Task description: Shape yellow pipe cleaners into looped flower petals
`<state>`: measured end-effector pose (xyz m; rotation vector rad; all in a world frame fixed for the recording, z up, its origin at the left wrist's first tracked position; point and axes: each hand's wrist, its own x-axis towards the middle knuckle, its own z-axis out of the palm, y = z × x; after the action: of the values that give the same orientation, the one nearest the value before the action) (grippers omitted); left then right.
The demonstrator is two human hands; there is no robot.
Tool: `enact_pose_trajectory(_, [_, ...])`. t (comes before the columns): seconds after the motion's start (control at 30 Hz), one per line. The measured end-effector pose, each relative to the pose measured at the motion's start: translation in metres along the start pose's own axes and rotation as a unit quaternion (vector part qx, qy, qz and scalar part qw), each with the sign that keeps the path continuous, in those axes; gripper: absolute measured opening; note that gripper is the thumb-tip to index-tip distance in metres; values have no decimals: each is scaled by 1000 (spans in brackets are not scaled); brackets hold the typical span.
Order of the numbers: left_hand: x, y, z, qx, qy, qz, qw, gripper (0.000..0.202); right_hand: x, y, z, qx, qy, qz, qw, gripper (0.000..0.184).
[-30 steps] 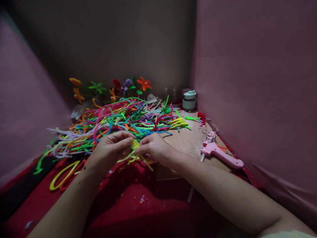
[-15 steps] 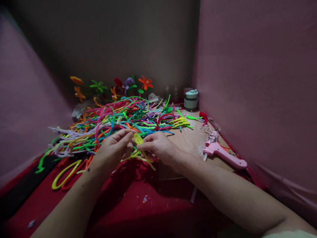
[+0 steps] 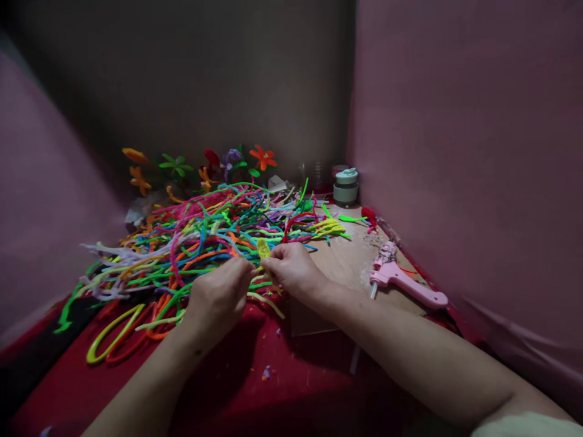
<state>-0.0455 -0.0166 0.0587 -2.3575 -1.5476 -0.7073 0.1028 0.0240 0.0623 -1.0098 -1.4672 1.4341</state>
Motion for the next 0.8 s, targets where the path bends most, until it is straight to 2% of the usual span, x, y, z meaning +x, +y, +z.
enact_pose_trajectory(0.1, [-2, 2, 3, 78, 37, 23, 996, 22, -1, -3, 0, 3, 11, -5, 1000, 21])
enact_pose_trajectory(0.17, [-2, 3, 4, 74, 60, 6, 995, 23, -3, -5, 1, 2, 15, -8, 1000, 23])
enact_pose_trajectory(0.23, [0, 2, 3, 14, 73, -35, 997, 23, -4, -7, 2, 8, 15, -9, 1000, 25])
enact_pose_trajectory(0.3, [2, -1, 2, -115, 61, -110, 985, 25, -3, -7, 1, 29, 13, -9, 999, 24])
enact_pose_trajectory(0.33, [4, -2, 0, -203, 51, -161, 964, 28, -2, -6, 0, 50, 9, -7, 999, 24])
enact_pose_trajectory(0.4, [8, -5, -4, -385, 28, -259, 885, 33, 1, -4, -3, 116, -3, 9, 993, 22])
enact_pose_trajectory(0.47, [11, -4, -6, -518, -10, -309, 798, 34, 6, -1, -5, 191, -20, 29, 981, 20])
enact_pose_trajectory(0.5, [13, -2, -7, -557, -37, -314, 768, 33, 8, 1, -6, 223, -26, 36, 974, 19])
enact_pose_trajectory(0.53, [15, 1, -7, -581, -68, -310, 749, 33, 9, 2, -7, 249, -32, 40, 967, 19])
enact_pose_trajectory(0.6, [16, 9, -4, -606, -109, -300, 728, 30, 11, 4, -6, 281, -40, 41, 958, 21])
enact_pose_trajectory(0.7, [17, 18, 3, -621, -101, -306, 715, 23, 10, 4, -4, 286, -39, 41, 957, 24])
enact_pose_trajectory(0.73, [16, 19, 6, -633, -102, -314, 701, 22, 8, 3, -4, 275, -31, 34, 960, 23])
enact_pose_trajectory(0.8, [15, 20, 12, -679, -127, -328, 644, 19, 6, 2, -2, 232, -6, 2, 973, 21])
